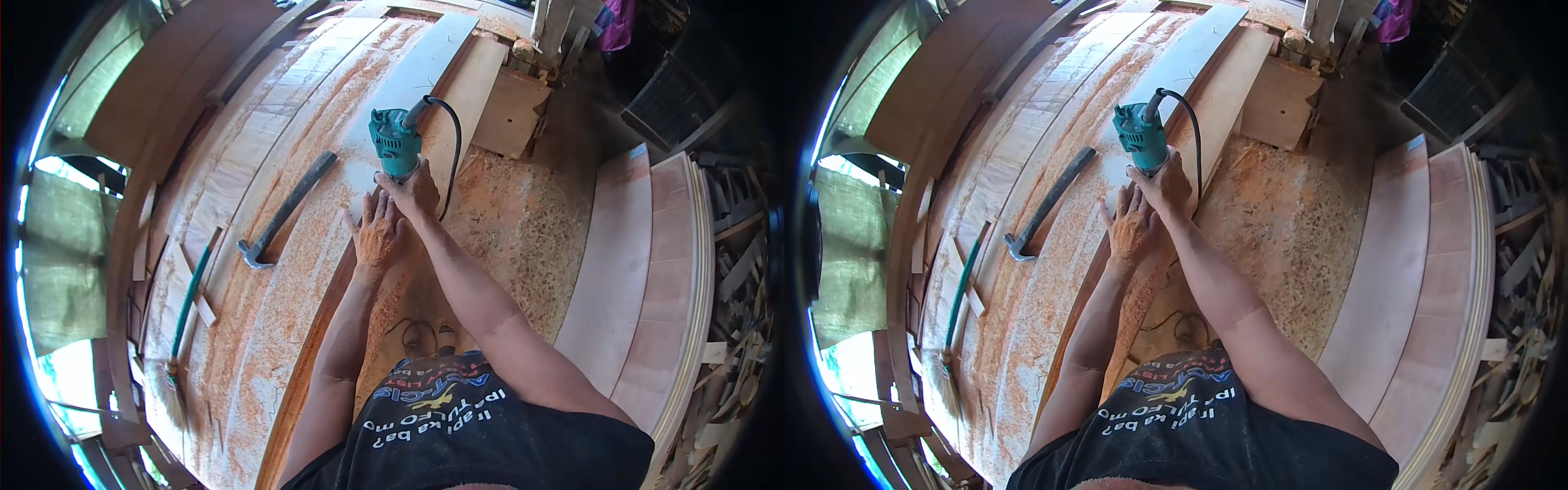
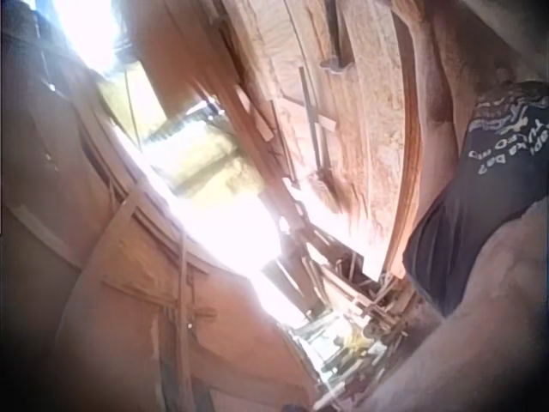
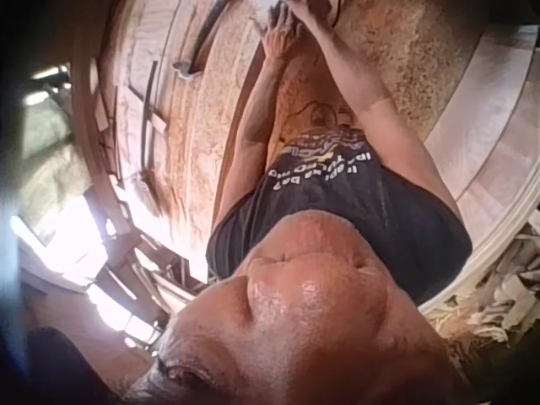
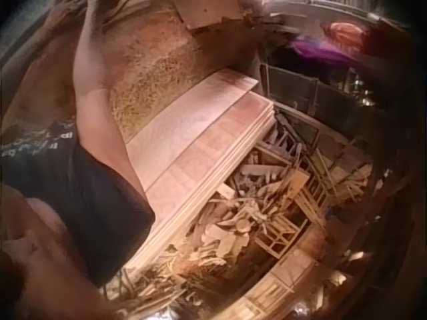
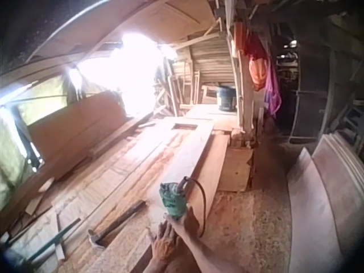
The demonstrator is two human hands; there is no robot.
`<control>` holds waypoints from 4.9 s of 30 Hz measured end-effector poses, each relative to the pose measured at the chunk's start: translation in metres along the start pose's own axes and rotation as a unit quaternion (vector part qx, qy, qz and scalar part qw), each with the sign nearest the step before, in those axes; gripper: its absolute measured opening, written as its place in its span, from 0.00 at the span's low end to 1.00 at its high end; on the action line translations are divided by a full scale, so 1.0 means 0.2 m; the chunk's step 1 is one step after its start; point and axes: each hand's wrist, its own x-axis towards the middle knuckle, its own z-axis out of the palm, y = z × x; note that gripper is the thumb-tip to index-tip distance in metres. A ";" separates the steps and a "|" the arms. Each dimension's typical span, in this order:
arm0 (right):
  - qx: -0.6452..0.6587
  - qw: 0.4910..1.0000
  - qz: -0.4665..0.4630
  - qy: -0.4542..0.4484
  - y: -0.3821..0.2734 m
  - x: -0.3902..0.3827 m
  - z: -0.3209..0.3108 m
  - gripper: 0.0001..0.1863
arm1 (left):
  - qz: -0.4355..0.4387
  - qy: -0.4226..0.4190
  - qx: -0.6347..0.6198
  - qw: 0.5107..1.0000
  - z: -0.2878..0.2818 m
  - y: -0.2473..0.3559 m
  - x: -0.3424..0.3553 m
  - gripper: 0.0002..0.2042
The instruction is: The person uses a handheld power router to shape the edge of a wooden board, guiding the tool along the wood while stabilizing the piece by hand on a workbench.
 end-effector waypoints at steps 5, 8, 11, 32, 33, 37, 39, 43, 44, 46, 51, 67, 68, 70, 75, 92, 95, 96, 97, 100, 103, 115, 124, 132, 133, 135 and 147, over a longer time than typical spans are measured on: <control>0.012 1.000 0.011 -0.001 0.01 0.01 0.02 0.45 | -0.008 -0.028 -0.011 1.000 0.00 0.01 0.02 0.31; 0.015 1.000 0.006 0.007 0.04 0.01 0.03 0.46 | -0.003 -0.033 -0.023 0.999 0.02 -0.01 0.02 0.31; 0.013 1.000 0.002 0.000 0.05 0.04 0.03 0.47 | 0.001 -0.020 -0.025 0.999 0.01 -0.01 0.03 0.30; 0.016 0.999 0.026 -0.011 0.02 0.11 -0.01 0.45 | -0.005 -0.017 -0.021 1.000 0.05 0.01 0.12 0.27; 0.016 0.999 0.027 -0.011 0.03 0.11 -0.01 0.45 | -0.005 -0.015 -0.022 1.000 0.06 0.01 0.13 0.27; 0.017 1.000 0.024 -0.006 0.04 0.14 0.00 0.46 | -0.012 -0.028 -0.028 0.999 0.06 0.02 0.15 0.27; 0.008 1.000 0.021 -0.003 0.05 0.15 0.01 0.46 | -0.008 -0.017 -0.028 0.999 0.08 0.01 0.16 0.27; 0.010 1.000 0.012 0.000 0.06 0.17 0.01 0.46 | 0.005 -0.007 -0.016 1.000 0.12 -0.01 0.18 0.27; 0.005 1.000 0.015 -0.002 0.06 0.18 0.01 0.47 | 0.005 -0.008 -0.016 1.000 0.12 0.00 0.18 0.27; 0.006 1.000 0.015 -0.004 0.06 0.19 0.00 0.47 | 0.002 -0.006 -0.019 1.000 0.11 0.01 0.19 0.26; 0.003 1.000 0.008 0.005 0.08 0.22 0.00 0.46 | 0.004 -0.004 -0.020 1.000 0.10 0.03 0.22 0.26; -0.007 1.000 0.008 0.013 0.10 0.31 -0.02 0.46 | -0.003 -0.022 -0.038 0.999 0.11 0.06 0.31 0.26; -0.003 1.000 0.005 0.013 0.10 0.31 -0.02 0.46 | -0.003 -0.021 -0.037 0.999 0.12 0.05 0.31 0.26; -0.002 1.000 0.006 0.010 0.09 0.32 -0.02 0.46 | -0.005 -0.006 -0.040 0.999 0.13 0.05 0.32 0.27; -0.002 1.000 0.009 0.003 0.09 0.34 -0.03 0.46 | 0.001 0.005 -0.033 0.999 0.16 0.05 0.35 0.26; -0.004 1.000 0.016 -0.010 0.10 0.43 -0.05 0.47 | -0.002 -0.009 -0.028 1.000 0.15 0.08 0.42 0.24; -0.009 1.000 0.018 -0.010 0.11 0.44 -0.05 0.47 | 0.001 -0.004 -0.015 1.000 0.17 0.08 0.43 0.24; -0.009 1.000 0.019 -0.010 0.11 0.44 -0.05 0.47 | 0.006 0.002 -0.024 1.000 0.17 0.07 0.44 0.24; -0.009 1.000 0.013 -0.007 0.11 0.45 -0.05 0.47 | 0.010 0.008 -0.033 0.999 0.18 0.07 0.44 0.24; -0.009 1.000 0.007 -0.005 0.12 0.46 -0.05 0.47 | 0.008 0.018 -0.034 0.999 0.20 0.07 0.46 0.24; -0.010 1.000 0.011 -0.012 0.13 0.48 -0.05 0.47 | 0.006 0.015 -0.032 0.999 0.20 0.08 0.47 0.24; -0.007 1.000 0.021 -0.015 0.13 0.52 -0.06 0.48 | 0.008 0.006 -0.029 1.000 0.19 0.09 0.51 0.23; -0.016 0.999 0.033 -0.023 0.14 0.57 -0.06 0.48 | 0.003 0.003 -0.032 0.999 0.19 0.11 0.55 0.26; -0.019 0.999 0.036 -0.023 0.15 0.61 -0.08 0.47 | 0.010 0.018 -0.044 0.999 0.21 0.12 0.59 0.25; -0.019 0.999 0.037 -0.025 0.14 0.61 -0.08 0.47 | 0.015 0.028 -0.033 0.999 0.23 0.12 0.59 0.24; -0.020 0.999 0.039 -0.027 0.14 0.62 -0.08 0.47 | 0.022 0.037 -0.031 0.999 0.25 0.10 0.60 0.24; -0.012 0.999 0.025 -0.023 0.18 0.69 -0.09 0.48 | 0.024 0.019 -0.056 0.998 0.24 0.13 0.67 0.25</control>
